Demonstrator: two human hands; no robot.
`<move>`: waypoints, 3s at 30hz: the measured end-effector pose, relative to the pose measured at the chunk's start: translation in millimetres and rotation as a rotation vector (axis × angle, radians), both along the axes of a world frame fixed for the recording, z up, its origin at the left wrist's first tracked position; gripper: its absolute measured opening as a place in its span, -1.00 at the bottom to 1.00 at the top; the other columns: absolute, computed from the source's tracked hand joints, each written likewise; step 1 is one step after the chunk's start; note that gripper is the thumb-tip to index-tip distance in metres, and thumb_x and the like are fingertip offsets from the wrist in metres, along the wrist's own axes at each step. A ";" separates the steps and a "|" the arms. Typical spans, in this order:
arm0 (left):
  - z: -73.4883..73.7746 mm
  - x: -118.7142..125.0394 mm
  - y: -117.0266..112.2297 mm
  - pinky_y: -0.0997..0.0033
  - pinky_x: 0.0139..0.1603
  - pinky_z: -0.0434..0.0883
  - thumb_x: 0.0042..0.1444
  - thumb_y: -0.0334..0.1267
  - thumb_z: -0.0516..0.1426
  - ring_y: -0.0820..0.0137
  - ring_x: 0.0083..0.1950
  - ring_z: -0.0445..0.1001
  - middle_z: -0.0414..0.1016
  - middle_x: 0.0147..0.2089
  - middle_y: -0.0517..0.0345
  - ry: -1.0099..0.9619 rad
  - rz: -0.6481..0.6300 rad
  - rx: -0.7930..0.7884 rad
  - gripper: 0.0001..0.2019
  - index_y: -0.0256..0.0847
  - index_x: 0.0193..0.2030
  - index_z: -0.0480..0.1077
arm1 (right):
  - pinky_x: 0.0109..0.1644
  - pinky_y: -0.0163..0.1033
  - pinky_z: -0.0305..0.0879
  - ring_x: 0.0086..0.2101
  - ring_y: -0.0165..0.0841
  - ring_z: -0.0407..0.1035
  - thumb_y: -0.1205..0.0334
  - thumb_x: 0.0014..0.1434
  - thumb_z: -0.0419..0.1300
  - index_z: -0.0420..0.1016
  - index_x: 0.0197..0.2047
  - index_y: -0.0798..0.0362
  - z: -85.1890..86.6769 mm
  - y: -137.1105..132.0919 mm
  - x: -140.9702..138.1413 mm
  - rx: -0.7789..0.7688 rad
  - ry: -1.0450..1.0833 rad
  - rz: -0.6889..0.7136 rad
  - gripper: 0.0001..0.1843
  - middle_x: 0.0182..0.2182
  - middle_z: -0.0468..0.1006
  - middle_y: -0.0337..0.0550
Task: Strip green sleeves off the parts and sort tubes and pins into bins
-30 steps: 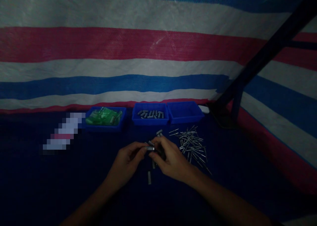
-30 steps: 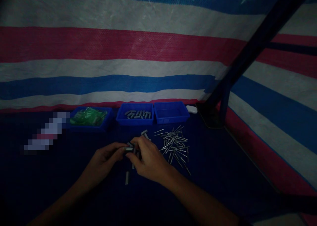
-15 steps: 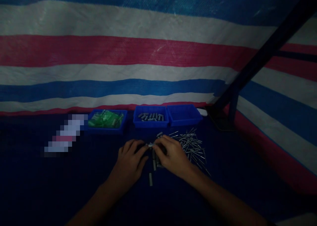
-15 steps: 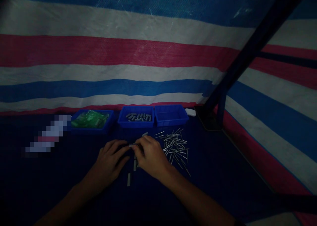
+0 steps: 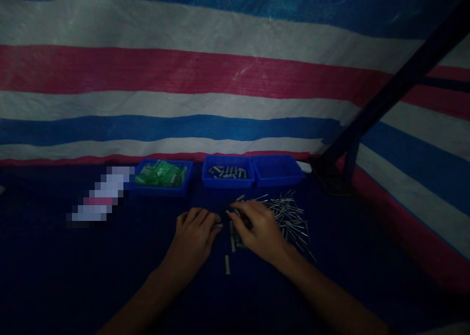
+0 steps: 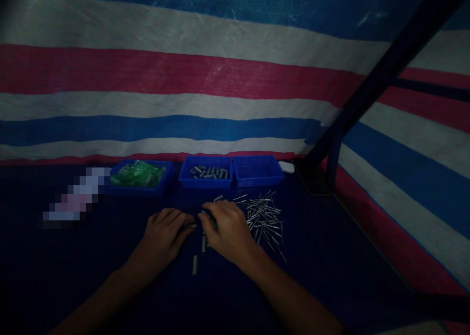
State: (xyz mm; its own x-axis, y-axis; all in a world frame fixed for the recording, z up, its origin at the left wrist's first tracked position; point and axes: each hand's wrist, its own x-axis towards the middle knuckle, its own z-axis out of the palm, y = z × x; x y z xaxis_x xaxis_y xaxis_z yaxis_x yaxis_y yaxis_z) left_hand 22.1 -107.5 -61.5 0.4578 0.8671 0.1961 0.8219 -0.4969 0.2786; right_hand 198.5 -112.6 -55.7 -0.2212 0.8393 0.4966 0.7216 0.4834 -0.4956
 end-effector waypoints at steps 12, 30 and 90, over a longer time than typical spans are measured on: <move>0.4 1.1 6.2 0.34 -0.17 0.36 0.16 -0.21 -0.01 0.37 -0.21 0.45 0.48 -0.28 0.16 -0.555 0.058 -0.333 -0.74 -0.18 -0.02 0.23 | -0.18 -0.21 0.28 -0.28 -0.33 0.31 0.33 0.17 0.06 0.40 -0.19 0.09 3.0 -1.1 -0.5 -0.093 -0.073 0.231 -0.85 -0.35 0.45 -0.11; 6.1 3.6 0.1 0.36 -0.19 0.38 0.17 -0.18 0.00 0.37 -0.23 0.43 0.46 -0.28 0.15 -0.512 0.060 -0.169 -0.80 -0.15 -0.22 0.42 | -0.24 -0.26 0.25 -0.31 -0.38 0.29 0.26 0.19 0.05 0.30 -0.20 0.07 4.2 -7.8 -4.9 -0.133 0.072 0.219 -0.89 -0.35 0.38 -0.16; 6.1 9.9 -2.4 0.44 -0.25 0.37 0.17 -0.23 0.00 0.42 -0.27 0.42 0.43 -0.31 0.16 -0.554 -0.034 -0.199 -0.85 -0.18 -0.27 0.36 | -0.21 -0.22 0.28 -0.30 -0.35 0.33 0.25 0.18 0.07 0.34 -0.13 0.08 12.3 -15.1 10.3 -0.107 0.003 0.221 -0.81 -0.32 0.47 -0.13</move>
